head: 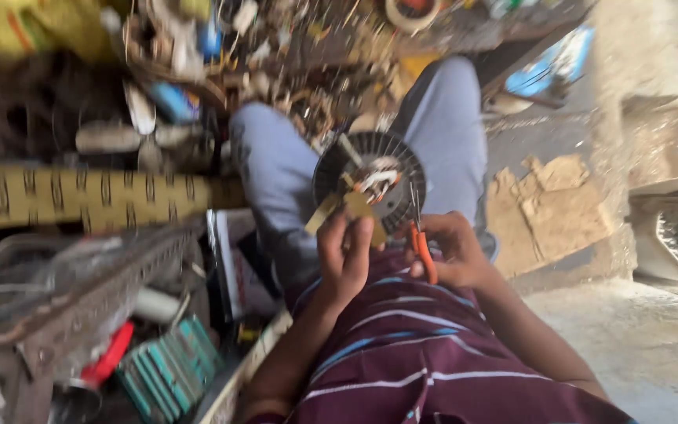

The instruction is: The person cuts strips from a cardboard sheet using scissors and then wraps the strips around a fan motor stator. The person repeatedly cuts and wraps the cardboard around the stator.

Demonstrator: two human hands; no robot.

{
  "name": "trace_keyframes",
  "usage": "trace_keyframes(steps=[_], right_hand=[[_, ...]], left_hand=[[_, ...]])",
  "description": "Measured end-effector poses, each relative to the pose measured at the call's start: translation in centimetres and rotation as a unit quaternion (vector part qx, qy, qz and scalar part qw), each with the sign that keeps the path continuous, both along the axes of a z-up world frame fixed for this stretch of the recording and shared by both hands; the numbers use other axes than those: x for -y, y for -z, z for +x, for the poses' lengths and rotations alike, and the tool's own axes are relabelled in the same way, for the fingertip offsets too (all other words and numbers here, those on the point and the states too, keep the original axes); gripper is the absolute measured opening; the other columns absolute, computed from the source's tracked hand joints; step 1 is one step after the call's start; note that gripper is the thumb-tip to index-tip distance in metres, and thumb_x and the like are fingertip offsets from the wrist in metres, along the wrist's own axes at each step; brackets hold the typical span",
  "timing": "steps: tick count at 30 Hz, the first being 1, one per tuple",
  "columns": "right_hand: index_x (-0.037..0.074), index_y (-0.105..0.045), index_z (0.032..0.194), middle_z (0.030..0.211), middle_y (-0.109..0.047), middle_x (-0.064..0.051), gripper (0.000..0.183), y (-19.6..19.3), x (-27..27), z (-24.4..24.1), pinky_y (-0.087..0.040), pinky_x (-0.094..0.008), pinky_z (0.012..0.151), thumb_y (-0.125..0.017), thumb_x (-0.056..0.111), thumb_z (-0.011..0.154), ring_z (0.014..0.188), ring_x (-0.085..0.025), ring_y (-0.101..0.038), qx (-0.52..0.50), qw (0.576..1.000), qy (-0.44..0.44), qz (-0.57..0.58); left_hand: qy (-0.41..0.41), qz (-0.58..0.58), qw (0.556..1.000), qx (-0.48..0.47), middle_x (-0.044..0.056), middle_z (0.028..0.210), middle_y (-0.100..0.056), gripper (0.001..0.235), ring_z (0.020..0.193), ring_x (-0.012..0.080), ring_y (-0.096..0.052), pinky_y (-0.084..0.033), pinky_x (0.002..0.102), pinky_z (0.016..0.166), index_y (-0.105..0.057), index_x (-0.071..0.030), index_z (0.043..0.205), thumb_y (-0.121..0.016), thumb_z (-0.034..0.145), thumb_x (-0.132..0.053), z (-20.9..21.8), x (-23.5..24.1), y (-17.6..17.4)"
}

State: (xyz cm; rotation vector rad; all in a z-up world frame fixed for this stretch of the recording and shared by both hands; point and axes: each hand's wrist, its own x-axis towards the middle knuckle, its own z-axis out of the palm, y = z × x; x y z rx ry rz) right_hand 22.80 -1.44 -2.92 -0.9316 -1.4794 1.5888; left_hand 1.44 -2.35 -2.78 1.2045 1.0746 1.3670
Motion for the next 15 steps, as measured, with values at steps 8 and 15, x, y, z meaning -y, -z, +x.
trace_keyframes(steps=[8,15], right_hand=[[-0.005,-0.073,0.107,0.075,-0.071,-0.002,0.053,0.9,1.0,-0.7,-0.044,-0.023,0.058,-0.092,0.031,0.073,0.064,-0.008,-0.062,-0.061,0.992,-0.102,-0.053],[-0.004,-0.074,0.105,0.07,-0.07,-0.001,0.047,1.0,0.9,-1.3,-0.041,-0.021,0.052,-0.091,0.029,0.075,0.059,-0.006,-0.061,-0.031,0.995,-0.086,-0.027]], left_hand=[[0.078,-0.026,0.995,0.051,-0.001,0.076,-0.064,0.018,0.063,0.0032,-0.059,-0.045,0.02,0.057,-0.061,0.0,0.108,-0.056,0.11,-0.017,-0.3,-0.4,-2.4],[0.051,-0.009,0.998,0.027,0.001,0.077,-0.066,0.017,0.066,0.0038,-0.064,-0.049,0.02,0.057,-0.061,0.0,0.1,-0.058,0.109,-0.015,-0.2,-0.5,-2.7]])
